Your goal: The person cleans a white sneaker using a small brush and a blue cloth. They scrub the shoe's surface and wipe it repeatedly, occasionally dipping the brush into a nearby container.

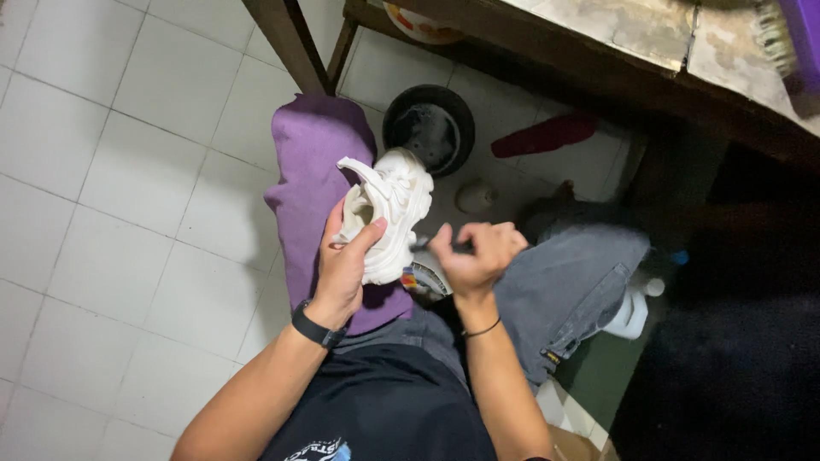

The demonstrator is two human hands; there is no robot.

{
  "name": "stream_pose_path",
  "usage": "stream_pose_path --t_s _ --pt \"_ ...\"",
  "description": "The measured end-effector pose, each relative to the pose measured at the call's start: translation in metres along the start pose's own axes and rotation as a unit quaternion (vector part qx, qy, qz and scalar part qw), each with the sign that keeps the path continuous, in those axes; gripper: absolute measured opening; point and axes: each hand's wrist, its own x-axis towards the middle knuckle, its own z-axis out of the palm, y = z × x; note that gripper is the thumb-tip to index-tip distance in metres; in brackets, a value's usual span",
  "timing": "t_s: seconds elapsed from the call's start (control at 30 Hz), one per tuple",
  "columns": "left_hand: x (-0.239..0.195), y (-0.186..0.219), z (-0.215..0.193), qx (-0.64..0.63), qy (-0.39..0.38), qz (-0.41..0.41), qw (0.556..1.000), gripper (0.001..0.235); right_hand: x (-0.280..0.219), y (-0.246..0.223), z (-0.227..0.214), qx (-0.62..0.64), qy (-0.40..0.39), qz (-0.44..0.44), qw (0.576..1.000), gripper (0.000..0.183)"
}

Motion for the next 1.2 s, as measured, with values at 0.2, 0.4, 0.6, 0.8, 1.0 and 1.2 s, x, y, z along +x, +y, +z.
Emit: stream_pose_path --t_s 0.2,0.4,0.6,0.8,1.0,1.2 --pt "0.011 -0.006 -0.011 0.000 -0.017 -0.003 1.000 0.067 0.000 -0.020 0.007 0.067 -0.002 0.024 0.997 0.033" --pt "0.013 0.001 -0.012 -0.016 -0.019 -0.006 1.000 0.065 -0.011 -0.033 0.013 0.114 -0.022 0.041 0.992 0.034" --pt "0.010 -0.006 -0.017 0.003 -0.018 -0.007 1.000 0.067 -0.001 -0.054 -0.002 0.120 -0.046 0.025 0.991 0.040" --pt "0.014 -0.013 -0.021 0.022 -0.031 -0.005 0.999 0.067 0.000 -0.036 0.005 0.108 -0.045 0.054 0.992 0.037" --pt "0.014 -0.012 -0.027 0.028 -0.036 -0.001 0.999 0.066 0.002 -0.013 0.004 0.069 -0.044 0.071 0.994 0.038" --pt "0.007 -0.007 -0.018 0.042 -0.042 0.020 0.998 0.066 0.007 -0.010 0.010 0.063 -0.026 0.055 0.996 0.039"
